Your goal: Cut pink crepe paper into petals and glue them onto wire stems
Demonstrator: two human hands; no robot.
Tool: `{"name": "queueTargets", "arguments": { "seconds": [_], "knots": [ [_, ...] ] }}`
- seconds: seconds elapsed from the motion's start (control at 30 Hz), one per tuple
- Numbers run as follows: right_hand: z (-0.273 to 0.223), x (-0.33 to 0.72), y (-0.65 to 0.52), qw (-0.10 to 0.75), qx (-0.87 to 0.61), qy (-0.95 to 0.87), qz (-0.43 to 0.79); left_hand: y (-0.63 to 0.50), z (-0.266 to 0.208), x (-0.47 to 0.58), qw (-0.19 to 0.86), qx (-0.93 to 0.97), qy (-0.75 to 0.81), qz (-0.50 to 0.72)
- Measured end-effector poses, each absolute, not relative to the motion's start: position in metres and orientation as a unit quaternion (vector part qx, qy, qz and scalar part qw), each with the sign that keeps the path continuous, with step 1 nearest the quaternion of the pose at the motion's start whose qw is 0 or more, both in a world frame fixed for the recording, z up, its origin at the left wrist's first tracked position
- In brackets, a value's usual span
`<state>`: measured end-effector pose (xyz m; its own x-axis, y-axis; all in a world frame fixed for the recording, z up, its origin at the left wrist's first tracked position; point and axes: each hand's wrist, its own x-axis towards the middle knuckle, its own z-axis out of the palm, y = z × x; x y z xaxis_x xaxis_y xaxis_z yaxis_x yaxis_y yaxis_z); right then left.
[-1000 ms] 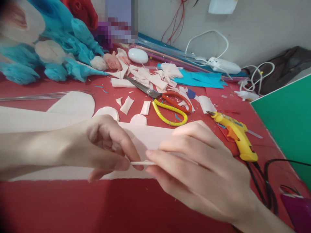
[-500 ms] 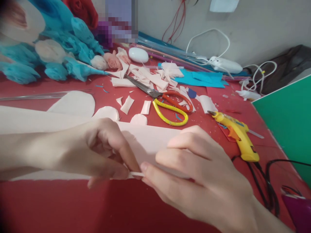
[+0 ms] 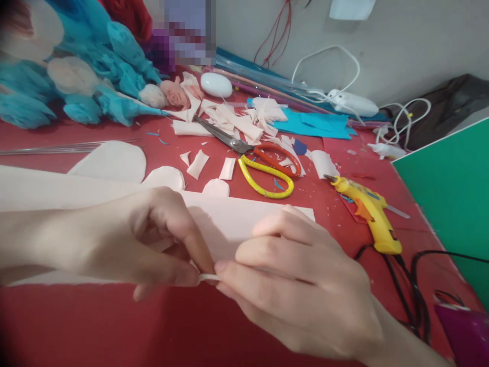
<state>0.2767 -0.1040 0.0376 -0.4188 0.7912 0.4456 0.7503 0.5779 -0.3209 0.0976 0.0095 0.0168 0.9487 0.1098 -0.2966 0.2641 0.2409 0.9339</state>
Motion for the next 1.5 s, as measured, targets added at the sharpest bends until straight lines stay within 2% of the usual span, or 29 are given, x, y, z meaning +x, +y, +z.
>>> {"name": "queueTargets", "arguments": {
  "seconds": [0.33,0.67,0.83,1.07,1.23,1.5],
  "knots": [
    [0.048,0.28,-0.099,0.277,-0.474,-0.835,0.018,0.014,0.019,0.098,0.779,0.602,0.162,-0.071],
    [0.045,0.277,-0.097,0.319,-0.472,-0.809,0.147,0.013,0.02,0.098,0.768,0.614,0.164,-0.081],
    [0.044,0.275,-0.099,0.338,-0.479,-0.792,0.171,0.01,0.019,0.099,0.77,0.614,0.17,-0.044],
    [0.042,0.278,-0.102,0.326,-0.492,-0.795,0.14,0.009,0.019,0.099,0.768,0.614,0.178,-0.034],
    [0.039,0.273,-0.102,0.349,-0.515,-0.777,0.098,0.011,0.021,0.099,0.77,0.609,0.185,-0.044],
    [0.033,0.272,-0.108,0.358,-0.556,-0.736,0.143,0.013,0.021,0.1,0.77,0.612,0.177,-0.038]
  ]
}}
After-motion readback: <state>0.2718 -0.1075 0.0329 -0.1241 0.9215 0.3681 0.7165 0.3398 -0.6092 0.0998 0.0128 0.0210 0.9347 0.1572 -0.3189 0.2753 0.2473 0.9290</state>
